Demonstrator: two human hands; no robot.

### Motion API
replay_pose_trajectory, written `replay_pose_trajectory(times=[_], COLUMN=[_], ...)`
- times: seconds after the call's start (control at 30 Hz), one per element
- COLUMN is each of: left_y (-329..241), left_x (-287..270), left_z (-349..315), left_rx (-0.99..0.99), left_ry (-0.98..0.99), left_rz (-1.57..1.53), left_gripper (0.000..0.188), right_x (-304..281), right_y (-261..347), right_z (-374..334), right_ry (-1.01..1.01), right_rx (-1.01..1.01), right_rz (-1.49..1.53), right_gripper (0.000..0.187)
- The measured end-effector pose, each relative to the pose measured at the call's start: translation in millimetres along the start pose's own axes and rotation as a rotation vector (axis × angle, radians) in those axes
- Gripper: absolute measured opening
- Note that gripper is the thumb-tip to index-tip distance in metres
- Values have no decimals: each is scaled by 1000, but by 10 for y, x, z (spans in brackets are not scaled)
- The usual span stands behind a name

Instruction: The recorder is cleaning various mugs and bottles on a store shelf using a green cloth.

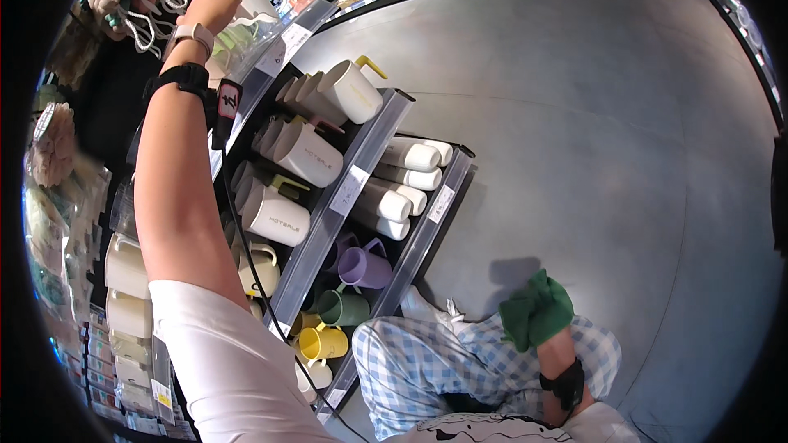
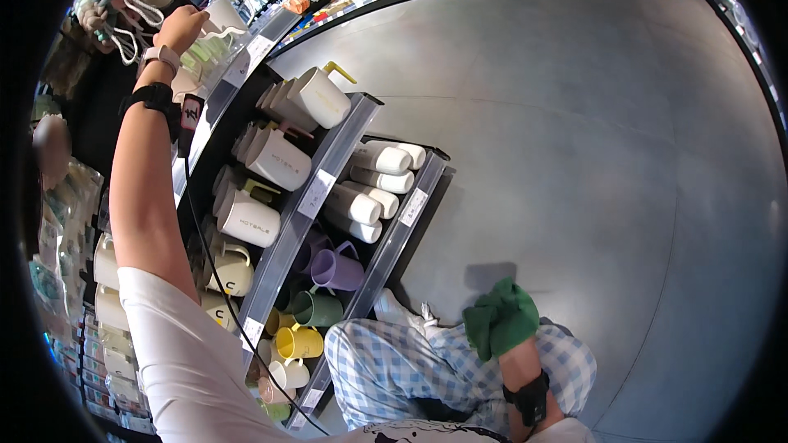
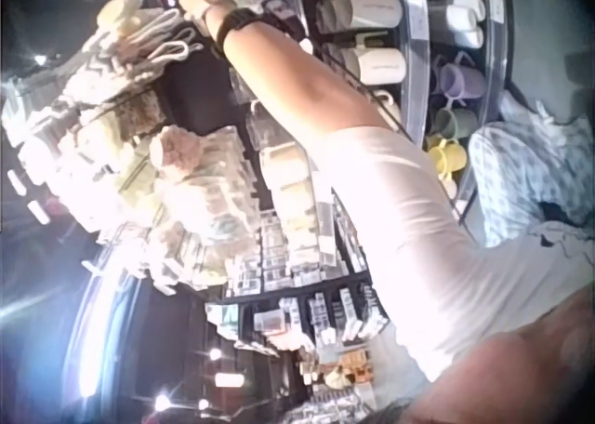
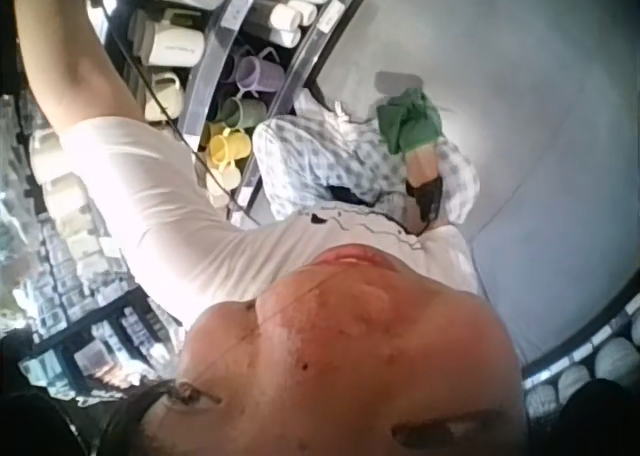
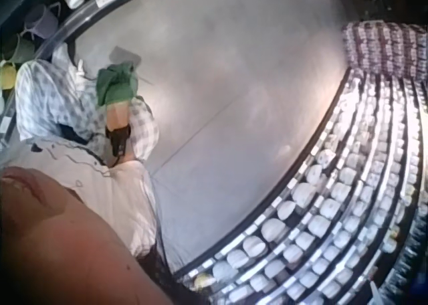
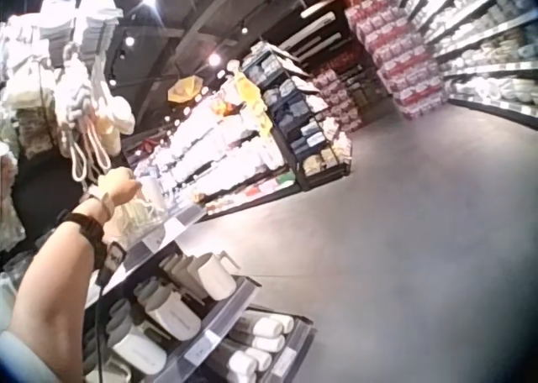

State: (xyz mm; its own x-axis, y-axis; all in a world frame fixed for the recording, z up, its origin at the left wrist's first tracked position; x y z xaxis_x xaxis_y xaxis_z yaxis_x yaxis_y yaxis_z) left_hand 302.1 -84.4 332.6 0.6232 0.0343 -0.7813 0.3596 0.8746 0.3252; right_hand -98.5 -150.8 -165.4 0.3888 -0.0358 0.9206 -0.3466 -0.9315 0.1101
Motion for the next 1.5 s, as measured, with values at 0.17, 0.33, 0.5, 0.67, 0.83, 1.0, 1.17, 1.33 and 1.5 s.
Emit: replay_pose_trajectory(times=[0.17,0.33,0.5,0.67,0.83,1.0,1.17,1.33,1.5], left_y=[241,-97,-11,-423,-1103,-1307,-1860,-1835,-1626], left_x=[83,95,-152,-267,443,1572,2257,2142,2251], left_z=[83,-273,-432,-1716,-4174,-5619,-5801,-5550,-5693], left_rx=[140,160,249,512,860,-55,-654,-1045,-714], left_ry=[149,147,-85,-223,579,1306,1347,1277,878], left_rz=[-37,-112,-101,-252,-721,-1956,-2625,-2696,-2531], left_gripper=[42,45,52,49,70,70,34,29,37], right_x=[-176,-329,-19,251,265,73,169,262,202], right_y=[-321,-428,-354,-438,-699,-908,-636,-836,-1225], right_z=[130,191,51,100,-118,-339,-274,19,-64], right_ry=[-41,-187,24,414,528,586,414,391,720], right_rx=[178,232,164,43,127,-13,-1034,-1131,-649], right_rz=[196,103,3,-97,-297,-948,-2629,-2971,-2461], right_gripper=[27,24,23,24,19,23,32,43,51])
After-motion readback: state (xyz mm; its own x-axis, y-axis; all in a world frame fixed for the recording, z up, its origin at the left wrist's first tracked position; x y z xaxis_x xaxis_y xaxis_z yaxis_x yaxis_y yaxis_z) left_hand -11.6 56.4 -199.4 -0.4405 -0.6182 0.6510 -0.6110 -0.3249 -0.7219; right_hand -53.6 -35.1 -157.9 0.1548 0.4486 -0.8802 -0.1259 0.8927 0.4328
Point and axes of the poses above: each hand's wrist, its own z-axis towards the middle knuckle, its own x-axis out of the palm, y = z × x, the point moved 4 cm from there along z, towards the middle knuckle, and after that the axes turned 7 degrees about y, right-handed, at the moved point
